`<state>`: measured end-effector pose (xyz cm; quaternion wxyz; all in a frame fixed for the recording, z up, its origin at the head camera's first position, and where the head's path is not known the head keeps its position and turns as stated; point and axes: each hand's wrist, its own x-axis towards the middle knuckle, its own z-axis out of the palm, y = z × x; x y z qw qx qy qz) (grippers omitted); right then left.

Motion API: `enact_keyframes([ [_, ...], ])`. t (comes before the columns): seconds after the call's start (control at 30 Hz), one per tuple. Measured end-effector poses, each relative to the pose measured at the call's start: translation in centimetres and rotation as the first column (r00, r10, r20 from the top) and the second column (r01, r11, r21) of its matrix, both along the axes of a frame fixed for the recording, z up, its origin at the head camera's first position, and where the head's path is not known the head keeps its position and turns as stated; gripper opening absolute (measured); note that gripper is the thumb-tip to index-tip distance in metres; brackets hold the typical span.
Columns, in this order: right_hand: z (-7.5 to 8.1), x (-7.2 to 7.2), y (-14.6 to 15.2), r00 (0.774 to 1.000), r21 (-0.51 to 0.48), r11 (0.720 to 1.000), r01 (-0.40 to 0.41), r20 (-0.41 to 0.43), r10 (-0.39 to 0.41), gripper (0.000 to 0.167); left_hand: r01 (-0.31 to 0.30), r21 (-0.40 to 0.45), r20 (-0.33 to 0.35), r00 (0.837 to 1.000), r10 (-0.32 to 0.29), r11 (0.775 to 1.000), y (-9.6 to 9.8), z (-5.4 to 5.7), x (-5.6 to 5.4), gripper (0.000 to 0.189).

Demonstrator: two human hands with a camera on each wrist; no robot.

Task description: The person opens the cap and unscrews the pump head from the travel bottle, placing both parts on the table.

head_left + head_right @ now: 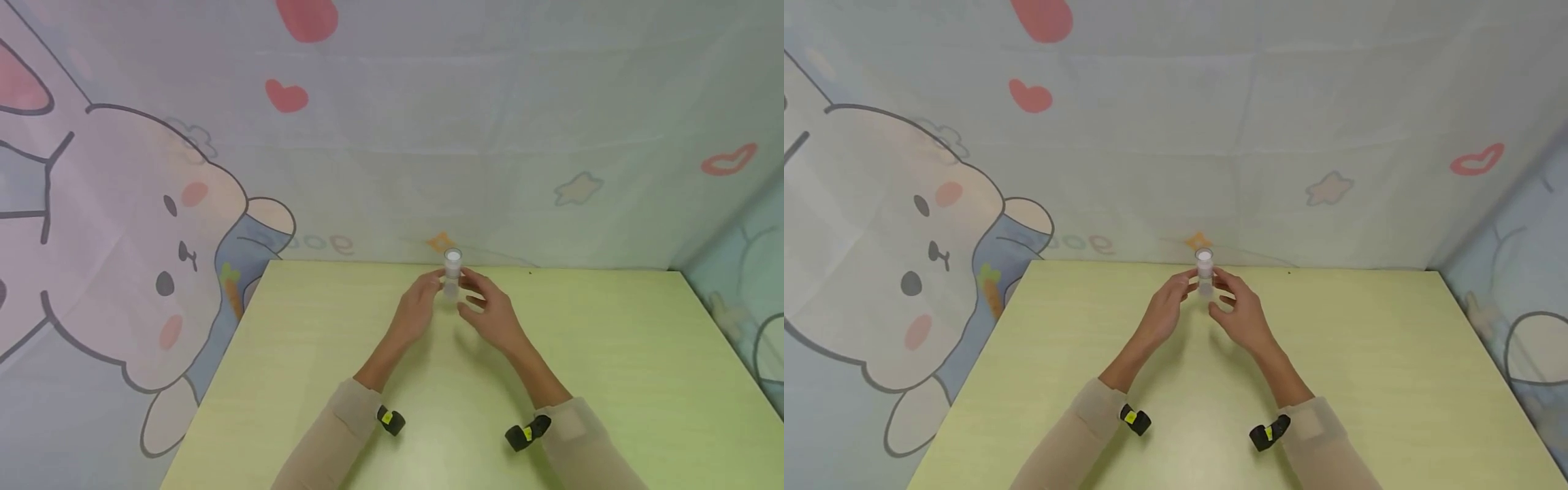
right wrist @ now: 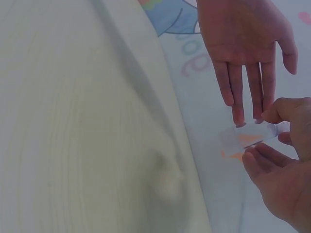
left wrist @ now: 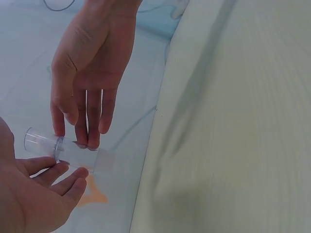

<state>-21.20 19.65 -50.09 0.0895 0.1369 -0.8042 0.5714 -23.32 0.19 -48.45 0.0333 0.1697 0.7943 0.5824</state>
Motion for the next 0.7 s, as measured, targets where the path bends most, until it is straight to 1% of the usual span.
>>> enact_keyframes([
  [0.27,-0.3,0.2,0.5,0.999,-0.034,0.999,0.033,0.010,-0.033,0.058,0.040,0.007,-0.003,0.999,-0.040,0.999,0.3,-0.6,0.3,0.052],
  [0.47,-0.5,0.7,1.1,0.999,-0.051,0.998,0.021,0.032,-0.020,0.057,0.066,-0.006,0.011,0.998,-0.066,0.998,0.5,-1.1,0.6,0.053],
  [0.7,-1.6,0.8,1.7,0.999,-0.031,0.999,0.013,0.035,-0.012,0.058,0.066,-0.009,0.015,0.998,-0.066,0.998,0.7,-1.6,0.8,0.054],
])
